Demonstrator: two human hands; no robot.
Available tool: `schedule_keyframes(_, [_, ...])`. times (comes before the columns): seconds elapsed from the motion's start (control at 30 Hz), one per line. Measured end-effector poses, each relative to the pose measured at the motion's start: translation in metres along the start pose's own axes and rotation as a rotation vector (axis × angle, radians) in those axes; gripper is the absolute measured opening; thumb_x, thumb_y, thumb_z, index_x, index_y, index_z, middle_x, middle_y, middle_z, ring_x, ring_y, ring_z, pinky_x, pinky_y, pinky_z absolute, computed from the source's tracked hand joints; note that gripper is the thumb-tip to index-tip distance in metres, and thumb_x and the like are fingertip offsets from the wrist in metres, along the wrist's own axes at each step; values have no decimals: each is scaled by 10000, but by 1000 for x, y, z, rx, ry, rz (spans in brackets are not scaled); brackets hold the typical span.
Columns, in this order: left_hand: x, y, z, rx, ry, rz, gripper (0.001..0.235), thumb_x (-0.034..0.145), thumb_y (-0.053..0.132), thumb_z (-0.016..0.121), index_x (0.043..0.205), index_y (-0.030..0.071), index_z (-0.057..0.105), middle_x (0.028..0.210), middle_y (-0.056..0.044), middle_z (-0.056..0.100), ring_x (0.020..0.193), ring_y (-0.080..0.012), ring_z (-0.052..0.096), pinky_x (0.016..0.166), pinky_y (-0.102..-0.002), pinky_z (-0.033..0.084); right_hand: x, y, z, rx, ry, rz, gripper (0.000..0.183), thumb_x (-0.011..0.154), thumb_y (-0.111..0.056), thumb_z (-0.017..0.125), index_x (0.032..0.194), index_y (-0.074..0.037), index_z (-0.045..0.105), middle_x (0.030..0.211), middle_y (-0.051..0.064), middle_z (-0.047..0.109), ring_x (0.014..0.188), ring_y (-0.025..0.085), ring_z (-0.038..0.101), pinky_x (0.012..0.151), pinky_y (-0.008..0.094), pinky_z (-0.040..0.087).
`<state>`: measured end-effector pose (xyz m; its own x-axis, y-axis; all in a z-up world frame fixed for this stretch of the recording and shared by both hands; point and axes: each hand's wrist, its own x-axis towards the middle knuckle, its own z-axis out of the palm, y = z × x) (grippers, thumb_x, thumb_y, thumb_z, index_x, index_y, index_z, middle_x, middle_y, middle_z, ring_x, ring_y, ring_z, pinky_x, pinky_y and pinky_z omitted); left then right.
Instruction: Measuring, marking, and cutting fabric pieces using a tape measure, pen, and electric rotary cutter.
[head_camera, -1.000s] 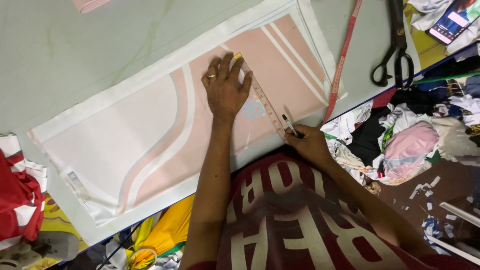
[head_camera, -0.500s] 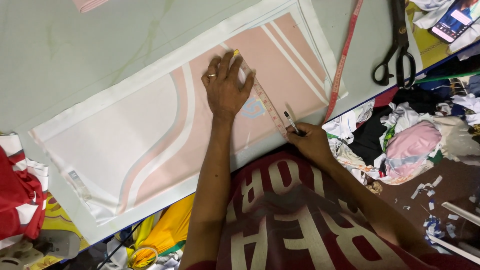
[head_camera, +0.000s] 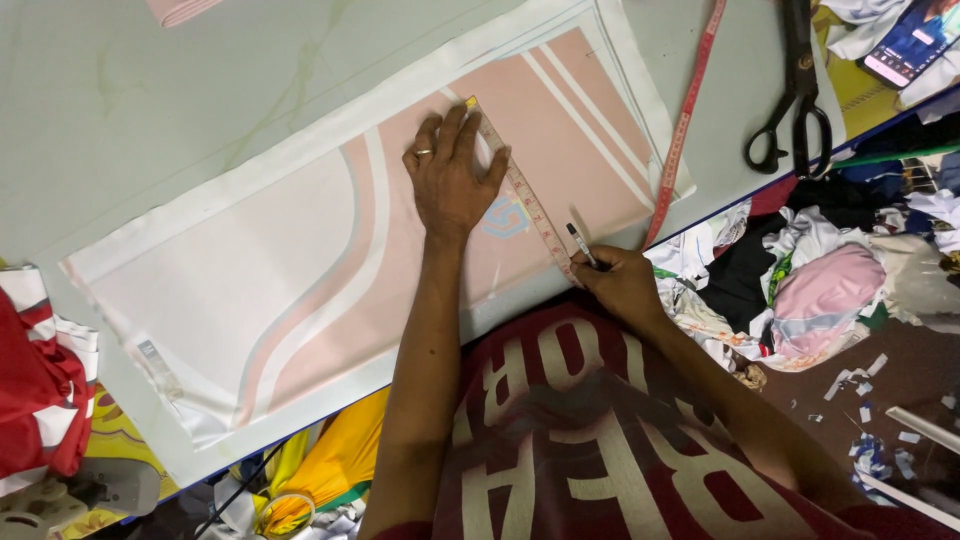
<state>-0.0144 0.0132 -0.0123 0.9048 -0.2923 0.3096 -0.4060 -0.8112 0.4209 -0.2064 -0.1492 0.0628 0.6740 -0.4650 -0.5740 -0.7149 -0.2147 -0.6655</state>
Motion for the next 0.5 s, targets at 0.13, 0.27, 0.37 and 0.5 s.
schedule_keyframes(0.13, [1, 2, -4, 3, -37, -13, 545, 903, 573, 750, 1339, 257, 664, 1423, 129, 533, 1359, -167, 399, 1052, -421, 361, 2, 2, 2, -20, 17, -5, 143, 814, -109, 760, 944, -102, 820, 695, 138, 727, 688, 187, 680, 668, 315, 516])
schedule_keyframes(0.27, [1, 2, -4, 2, 0, -3, 537, 913, 559, 750, 1340, 245, 663, 1410, 110, 556, 1346, -179, 418, 1030, -425, 363, 0, -3, 0, 50, -4, -14, 132, 816, -89, 763, 938, -88, 815, 662, 123, 708, 657, 159, 648, 652, 286, 508])
schedule_keyframes(0.37, [1, 1, -2, 1, 26, 8, 537, 920, 547, 750, 1352, 245, 647, 1402, 97, 564, 1340, -188, 426, 1018, -432, 369, -3, -6, 0, 116, -35, -13, 136, 826, -81, 768, 954, -54, 805, 627, 117, 669, 627, 156, 615, 630, 269, 487])
schedule_keyframes(0.5, [1, 1, -2, -3, 32, 9, 527, 915, 547, 756, 1331, 240, 655, 1392, 95, 579, 1337, -191, 434, 1017, -436, 376, -4, -7, 0, 179, -60, -7, 149, 825, -73, 779, 965, -25, 793, 612, 113, 638, 622, 159, 606, 628, 261, 476])
